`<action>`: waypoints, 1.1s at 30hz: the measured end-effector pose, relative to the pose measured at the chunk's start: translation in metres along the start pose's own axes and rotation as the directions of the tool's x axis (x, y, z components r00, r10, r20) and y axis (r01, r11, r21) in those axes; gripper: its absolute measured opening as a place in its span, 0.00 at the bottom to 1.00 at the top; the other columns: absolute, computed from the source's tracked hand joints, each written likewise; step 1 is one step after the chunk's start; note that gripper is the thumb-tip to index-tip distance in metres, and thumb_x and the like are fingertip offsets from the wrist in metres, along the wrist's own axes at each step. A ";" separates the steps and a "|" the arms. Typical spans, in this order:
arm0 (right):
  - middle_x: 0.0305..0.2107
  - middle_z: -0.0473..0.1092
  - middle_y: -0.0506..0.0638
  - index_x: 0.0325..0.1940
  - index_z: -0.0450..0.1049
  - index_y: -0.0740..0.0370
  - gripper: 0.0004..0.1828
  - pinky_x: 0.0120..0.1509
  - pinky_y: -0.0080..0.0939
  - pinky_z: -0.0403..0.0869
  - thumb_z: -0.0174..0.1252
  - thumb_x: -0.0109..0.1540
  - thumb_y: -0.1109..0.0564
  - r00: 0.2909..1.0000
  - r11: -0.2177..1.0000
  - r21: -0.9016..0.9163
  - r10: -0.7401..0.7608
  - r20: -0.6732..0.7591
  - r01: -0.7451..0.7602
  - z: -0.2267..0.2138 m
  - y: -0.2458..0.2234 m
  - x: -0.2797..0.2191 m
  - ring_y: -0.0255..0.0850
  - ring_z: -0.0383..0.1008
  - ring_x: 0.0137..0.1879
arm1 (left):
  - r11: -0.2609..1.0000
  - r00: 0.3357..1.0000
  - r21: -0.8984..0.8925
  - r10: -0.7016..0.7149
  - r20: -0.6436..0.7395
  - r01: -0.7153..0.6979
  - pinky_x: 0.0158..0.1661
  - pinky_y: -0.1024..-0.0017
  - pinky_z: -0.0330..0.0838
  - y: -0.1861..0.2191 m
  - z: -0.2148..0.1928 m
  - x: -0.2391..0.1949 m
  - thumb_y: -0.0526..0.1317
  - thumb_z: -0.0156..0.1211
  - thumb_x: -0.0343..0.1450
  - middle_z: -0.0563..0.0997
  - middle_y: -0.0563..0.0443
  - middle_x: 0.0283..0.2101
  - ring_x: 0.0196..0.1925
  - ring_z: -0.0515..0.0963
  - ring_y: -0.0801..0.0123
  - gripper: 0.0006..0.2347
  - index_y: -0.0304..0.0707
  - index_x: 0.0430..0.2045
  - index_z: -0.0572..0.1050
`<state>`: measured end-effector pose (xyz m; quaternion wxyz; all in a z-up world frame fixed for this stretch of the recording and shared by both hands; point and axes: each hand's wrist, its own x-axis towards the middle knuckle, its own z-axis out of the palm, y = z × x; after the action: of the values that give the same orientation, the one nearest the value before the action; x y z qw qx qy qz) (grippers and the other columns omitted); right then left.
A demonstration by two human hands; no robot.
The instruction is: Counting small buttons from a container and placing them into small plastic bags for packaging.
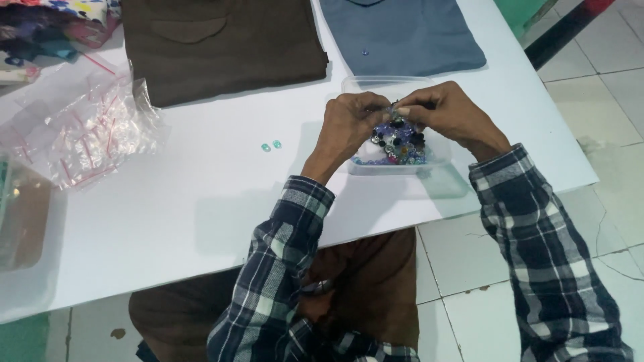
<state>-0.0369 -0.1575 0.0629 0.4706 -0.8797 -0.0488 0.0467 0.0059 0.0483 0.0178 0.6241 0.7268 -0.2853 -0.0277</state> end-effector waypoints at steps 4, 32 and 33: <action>0.33 0.74 0.58 0.53 0.78 0.69 0.13 0.39 0.32 0.78 0.61 0.65 0.60 1.000 0.987 0.160 -0.013 -0.016 0.016 -0.001 0.008 0.000 0.37 0.73 0.41 | 1.000 1.000 -0.002 0.007 0.023 -0.007 0.47 0.61 0.81 -0.001 0.002 0.001 0.32 0.65 0.68 0.86 0.39 0.40 0.46 0.84 0.48 0.09 0.39 0.40 0.83; 0.34 0.78 0.59 0.49 0.78 0.69 0.14 0.38 0.32 0.83 0.63 0.62 0.58 0.972 0.816 0.539 0.235 0.020 -0.209 0.007 0.006 0.000 0.43 0.82 0.38 | 0.992 0.996 -0.118 0.048 0.073 -0.040 0.41 0.64 0.81 0.002 -0.004 0.001 0.33 0.69 0.65 0.86 0.38 0.33 0.38 0.87 0.54 0.09 0.39 0.37 0.84; 0.34 0.78 0.60 0.49 0.78 0.69 0.14 0.37 0.33 0.83 0.63 0.62 0.58 0.972 0.805 0.555 0.232 0.030 -0.209 0.006 0.006 0.000 0.44 0.83 0.37 | 0.988 0.995 -0.153 0.037 0.093 -0.022 0.40 0.67 0.81 0.010 -0.006 -0.001 0.34 0.69 0.65 0.86 0.38 0.32 0.36 0.88 0.58 0.08 0.38 0.36 0.83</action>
<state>-0.0375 -0.1556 0.0550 0.6976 -0.7057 0.0786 0.0961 0.0036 0.0532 0.0282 0.6637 0.6708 -0.3225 -0.0746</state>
